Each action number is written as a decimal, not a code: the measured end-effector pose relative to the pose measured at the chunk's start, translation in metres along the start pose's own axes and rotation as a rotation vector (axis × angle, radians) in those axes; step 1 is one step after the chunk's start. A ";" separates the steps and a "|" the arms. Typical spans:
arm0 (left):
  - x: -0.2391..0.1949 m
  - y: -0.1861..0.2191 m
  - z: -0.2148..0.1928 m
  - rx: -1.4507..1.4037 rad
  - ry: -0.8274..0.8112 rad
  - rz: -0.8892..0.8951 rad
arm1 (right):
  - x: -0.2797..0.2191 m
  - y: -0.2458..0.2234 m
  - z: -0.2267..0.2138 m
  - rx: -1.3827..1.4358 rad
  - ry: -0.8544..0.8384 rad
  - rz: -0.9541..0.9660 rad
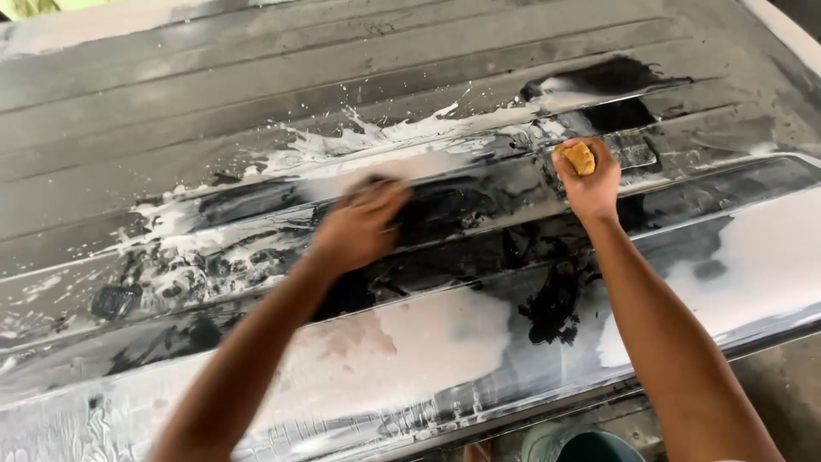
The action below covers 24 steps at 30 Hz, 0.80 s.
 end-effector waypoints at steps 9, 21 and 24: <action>0.052 0.017 0.107 0.097 0.024 -0.217 | -0.004 -0.008 -0.004 -0.022 0.001 0.072; -0.019 -0.010 -0.003 -0.075 -0.109 -0.435 | -0.001 -0.009 0.001 0.011 0.010 0.098; 0.071 0.031 0.079 -0.149 -0.198 -0.459 | -0.001 -0.014 -0.004 -0.049 -0.015 0.064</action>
Point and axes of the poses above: each hand's wrist, its own x-axis towards the middle knuckle, its own z-axis out of the palm, y = z × x, the point moved 4 cm from there along x, towards the middle knuckle, and after that the axes turned 15 degrees about -x, right-handed, at the moved point
